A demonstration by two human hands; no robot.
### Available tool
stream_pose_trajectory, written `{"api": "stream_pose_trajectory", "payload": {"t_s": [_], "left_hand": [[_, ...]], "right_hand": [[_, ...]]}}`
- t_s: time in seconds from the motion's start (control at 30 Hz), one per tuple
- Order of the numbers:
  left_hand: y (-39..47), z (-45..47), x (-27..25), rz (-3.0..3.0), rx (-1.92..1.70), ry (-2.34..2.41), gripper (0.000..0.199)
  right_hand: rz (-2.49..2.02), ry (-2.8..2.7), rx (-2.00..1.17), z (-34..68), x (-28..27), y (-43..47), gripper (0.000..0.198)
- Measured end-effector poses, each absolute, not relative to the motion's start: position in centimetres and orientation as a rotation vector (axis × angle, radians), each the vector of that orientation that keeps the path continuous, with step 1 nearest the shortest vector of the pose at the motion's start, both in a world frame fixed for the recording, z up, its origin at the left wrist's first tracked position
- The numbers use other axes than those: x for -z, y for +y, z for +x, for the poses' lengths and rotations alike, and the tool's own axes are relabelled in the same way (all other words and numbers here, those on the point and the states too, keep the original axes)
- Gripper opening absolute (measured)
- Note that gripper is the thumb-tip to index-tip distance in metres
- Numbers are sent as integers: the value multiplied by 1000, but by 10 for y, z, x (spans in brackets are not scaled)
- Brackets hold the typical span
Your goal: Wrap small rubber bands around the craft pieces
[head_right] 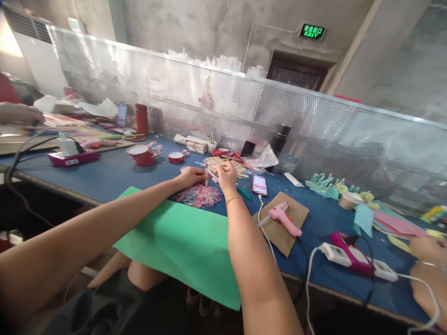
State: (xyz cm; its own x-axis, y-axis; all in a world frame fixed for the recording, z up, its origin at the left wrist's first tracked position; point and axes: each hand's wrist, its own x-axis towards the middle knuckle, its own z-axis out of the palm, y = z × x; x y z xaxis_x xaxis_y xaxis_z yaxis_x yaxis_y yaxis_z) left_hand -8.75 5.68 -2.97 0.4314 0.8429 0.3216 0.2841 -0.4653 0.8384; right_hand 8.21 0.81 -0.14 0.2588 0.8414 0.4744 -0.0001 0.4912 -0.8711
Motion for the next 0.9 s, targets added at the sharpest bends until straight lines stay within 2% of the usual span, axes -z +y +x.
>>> {"api": "stream_pose_trajectory", "payload": {"t_s": [0.23, 0.4, 0.63, 0.9], "left_hand": [[55, -88, 28, 2002, -975, 891, 43], [52, -90, 24, 2100, -941, 918, 45], [46, -89, 20, 2112, -921, 884, 41], [48, -88, 18, 1593, -1080, 984, 53]], "right_hand": [[-876, -1238, -663, 87, 11, 18, 30], [-967, -1473, -524, 82, 27, 24, 22], [-990, -1506, -501, 82, 30, 26, 32], [-973, -1469, -479, 83, 27, 26, 32]]}}
